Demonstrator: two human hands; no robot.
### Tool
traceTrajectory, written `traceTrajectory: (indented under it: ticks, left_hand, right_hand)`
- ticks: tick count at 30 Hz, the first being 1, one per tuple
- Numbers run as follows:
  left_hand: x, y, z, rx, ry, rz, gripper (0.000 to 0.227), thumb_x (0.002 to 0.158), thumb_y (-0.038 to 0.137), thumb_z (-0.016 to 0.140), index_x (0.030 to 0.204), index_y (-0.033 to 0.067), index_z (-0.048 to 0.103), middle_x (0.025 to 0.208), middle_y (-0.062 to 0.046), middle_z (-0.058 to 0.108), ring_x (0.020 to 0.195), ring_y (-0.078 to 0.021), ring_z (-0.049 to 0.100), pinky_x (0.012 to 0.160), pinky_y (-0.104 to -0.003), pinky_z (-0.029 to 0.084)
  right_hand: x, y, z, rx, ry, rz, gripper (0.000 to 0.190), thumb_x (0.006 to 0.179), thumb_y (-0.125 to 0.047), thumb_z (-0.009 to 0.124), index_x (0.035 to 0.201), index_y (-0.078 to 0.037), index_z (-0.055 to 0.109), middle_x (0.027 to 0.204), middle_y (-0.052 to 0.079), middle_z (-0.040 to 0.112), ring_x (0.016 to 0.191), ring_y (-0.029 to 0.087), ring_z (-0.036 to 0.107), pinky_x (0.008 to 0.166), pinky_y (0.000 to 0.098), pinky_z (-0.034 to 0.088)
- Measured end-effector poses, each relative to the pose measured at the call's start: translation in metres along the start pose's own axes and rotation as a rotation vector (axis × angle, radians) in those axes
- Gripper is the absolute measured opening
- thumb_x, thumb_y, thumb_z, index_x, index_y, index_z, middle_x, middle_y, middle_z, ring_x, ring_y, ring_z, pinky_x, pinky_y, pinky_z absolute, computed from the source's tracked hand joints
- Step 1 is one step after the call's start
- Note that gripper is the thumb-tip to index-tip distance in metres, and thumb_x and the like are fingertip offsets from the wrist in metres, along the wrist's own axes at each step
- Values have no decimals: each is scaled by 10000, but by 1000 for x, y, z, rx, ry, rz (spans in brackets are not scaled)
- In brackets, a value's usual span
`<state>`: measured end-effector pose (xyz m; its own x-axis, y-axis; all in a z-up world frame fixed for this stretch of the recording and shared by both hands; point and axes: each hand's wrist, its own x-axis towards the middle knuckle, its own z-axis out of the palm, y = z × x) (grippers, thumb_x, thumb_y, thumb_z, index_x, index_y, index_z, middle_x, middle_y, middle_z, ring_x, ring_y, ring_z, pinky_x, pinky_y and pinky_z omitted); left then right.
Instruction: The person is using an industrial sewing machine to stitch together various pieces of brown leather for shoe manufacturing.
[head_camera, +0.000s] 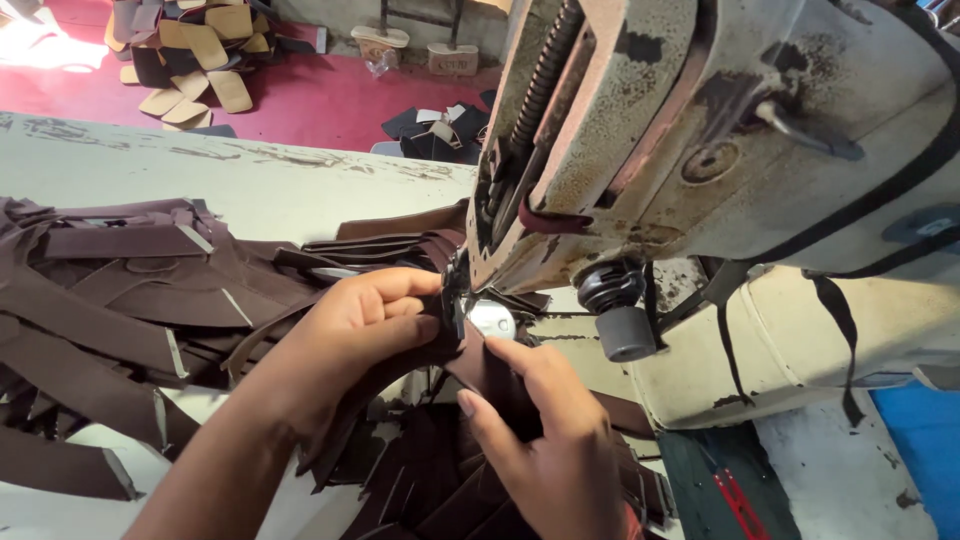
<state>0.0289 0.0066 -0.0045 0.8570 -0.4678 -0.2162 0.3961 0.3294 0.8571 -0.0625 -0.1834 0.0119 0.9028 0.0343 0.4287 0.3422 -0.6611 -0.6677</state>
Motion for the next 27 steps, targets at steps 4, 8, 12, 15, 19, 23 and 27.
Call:
traceTrajectory:
  ticks: [4, 8, 12, 15, 19, 23, 27]
  left_hand:
    - [15, -5, -14, -9, -207, 23, 380, 871, 79, 708, 1207, -94, 666, 1025, -167, 747, 856, -164, 664, 783, -251, 505]
    - [6, -5, -2, -45, -147, 112, 424, 880, 66, 652, 1262, -118, 629, 1133, -198, 735, 941, -189, 667, 843, -264, 512]
    - [-5, -23, 1, -99, -68, 129, 384, 910, 87, 654, 1255, -79, 621, 968, -121, 739, 737, -88, 607, 647, -184, 442]
    - [-7, -33, 6, -145, 26, 136, 348, 900, 9, 620, 1243, -47, 613, 949, -124, 717, 772, -121, 611, 686, -208, 440]
    - [-15, -42, 18, -162, 132, 197, 371, 914, 1, 601, 1281, -52, 605, 1013, -179, 747, 863, -174, 652, 776, -253, 461]
    - [-21, -47, 35, -142, 267, 236, 370, 910, 2, 618, 1276, -43, 618, 1040, -187, 755, 884, -167, 636, 817, -258, 452]
    - [-20, -63, 38, -140, 278, 354, 347, 923, 10, 637, 1261, -47, 588, 911, -168, 747, 746, -134, 605, 721, -213, 419]
  right_hand:
    - [11, 2, -6, -104, -21, -29, 405, 770, -147, 770, 1158, -62, 688, 1008, 60, 756, 816, 220, 704, 760, 311, 561]
    - [22, 6, -13, -130, -82, -113, 378, 809, -175, 729, 1171, -72, 689, 922, 44, 711, 775, 210, 626, 833, 317, 474]
    - [15, 6, -12, -71, -102, -55, 377, 873, -185, 690, 1224, -49, 707, 1022, 61, 608, 820, 168, 544, 706, 262, 463]
    - [-5, 1, -2, -290, 43, -76, 407, 846, -226, 727, 1225, -78, 713, 1375, 164, 547, 1086, 283, 547, 992, 396, 349]
    - [-40, 3, 18, -38, 37, -74, 393, 799, -205, 736, 1171, -77, 719, 1291, 138, 607, 1142, 250, 577, 1045, 391, 392]
    - [-54, 8, 18, 223, -117, -2, 539, 778, -97, 765, 1291, -7, 626, 1241, 158, 694, 1143, 261, 656, 1029, 372, 502]
    - [-63, 14, 19, 266, -140, 115, 549, 779, -34, 762, 1310, -42, 623, 1169, 108, 749, 1052, 190, 741, 963, 320, 579]
